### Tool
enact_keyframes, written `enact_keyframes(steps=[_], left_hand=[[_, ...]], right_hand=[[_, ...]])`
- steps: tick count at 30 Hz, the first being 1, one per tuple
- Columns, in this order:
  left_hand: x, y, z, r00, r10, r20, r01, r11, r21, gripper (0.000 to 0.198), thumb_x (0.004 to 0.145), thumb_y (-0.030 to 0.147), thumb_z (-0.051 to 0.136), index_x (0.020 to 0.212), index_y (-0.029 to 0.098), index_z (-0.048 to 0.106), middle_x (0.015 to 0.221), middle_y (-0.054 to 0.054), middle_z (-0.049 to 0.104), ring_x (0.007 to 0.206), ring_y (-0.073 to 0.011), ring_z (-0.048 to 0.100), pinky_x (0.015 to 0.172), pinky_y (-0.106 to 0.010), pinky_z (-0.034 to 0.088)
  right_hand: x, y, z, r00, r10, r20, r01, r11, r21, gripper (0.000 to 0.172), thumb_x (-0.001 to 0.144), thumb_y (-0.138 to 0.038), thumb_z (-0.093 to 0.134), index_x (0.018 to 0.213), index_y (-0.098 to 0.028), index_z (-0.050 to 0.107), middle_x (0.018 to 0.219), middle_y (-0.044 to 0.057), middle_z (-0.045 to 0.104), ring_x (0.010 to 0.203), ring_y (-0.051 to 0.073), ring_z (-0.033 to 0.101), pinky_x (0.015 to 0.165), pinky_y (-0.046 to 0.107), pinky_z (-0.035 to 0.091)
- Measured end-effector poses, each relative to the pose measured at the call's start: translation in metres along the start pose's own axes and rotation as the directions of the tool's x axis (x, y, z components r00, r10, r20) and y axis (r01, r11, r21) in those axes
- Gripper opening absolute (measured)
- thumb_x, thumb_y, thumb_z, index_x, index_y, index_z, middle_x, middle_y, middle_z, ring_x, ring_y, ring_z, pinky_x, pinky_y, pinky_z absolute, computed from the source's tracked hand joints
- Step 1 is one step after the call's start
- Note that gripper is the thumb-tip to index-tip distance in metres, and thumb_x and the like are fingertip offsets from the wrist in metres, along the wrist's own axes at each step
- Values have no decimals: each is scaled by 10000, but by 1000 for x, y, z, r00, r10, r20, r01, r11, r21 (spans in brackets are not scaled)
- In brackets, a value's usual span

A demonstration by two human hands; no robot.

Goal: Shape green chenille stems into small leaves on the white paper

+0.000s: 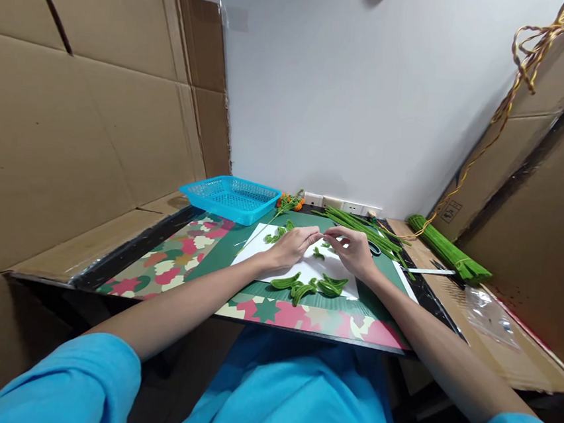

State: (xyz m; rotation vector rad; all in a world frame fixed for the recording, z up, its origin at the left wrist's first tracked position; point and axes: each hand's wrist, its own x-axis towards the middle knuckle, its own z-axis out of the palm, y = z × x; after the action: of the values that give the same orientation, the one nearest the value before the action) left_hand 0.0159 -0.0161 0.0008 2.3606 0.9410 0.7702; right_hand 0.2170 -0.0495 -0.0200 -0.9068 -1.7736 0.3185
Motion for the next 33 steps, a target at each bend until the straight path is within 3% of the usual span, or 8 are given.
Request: enact_keyframes(steps=[13,23,28,33], left_hand=[[-1,3,-2,1000,15,-25,-15,1000,5,515,992,612,306,779,181,492,679,29,462,641,-99,410,649,-245,258],[-2,5,-3,999,4,-38,-4,1000,-10,508,991,606,318,761,179,468,666,32,461,626,-90,405,631,-243,253],[1,2,1,998,-37,-44,26,974,-226,526,962,643,371,734,176,459,615,38,442,591,-80,416,605,-235,289],[7,-1,7,993,-110,51,120,830,-544,521,896,681,492,746,183,470,624,45,448,513,-55,417,523,-224,331]], right_hand=[[1,1,2,998,58,1,-58,998,2,346,950,-517,619,924,-191,729,839,67,742,680,184,691,550,263,551],[0,1,2,999,37,-12,-37,999,-6,304,931,-494,654,905,-204,742,826,54,744,640,181,688,580,288,573],[0,0,2,1000,-1,-17,0,999,-45,273,953,-453,629,914,-208,742,821,45,750,654,178,693,584,279,550],[-2,4,1,998,-63,4,62,986,-152,224,975,-389,591,953,-214,729,857,50,752,698,183,683,601,283,529]])
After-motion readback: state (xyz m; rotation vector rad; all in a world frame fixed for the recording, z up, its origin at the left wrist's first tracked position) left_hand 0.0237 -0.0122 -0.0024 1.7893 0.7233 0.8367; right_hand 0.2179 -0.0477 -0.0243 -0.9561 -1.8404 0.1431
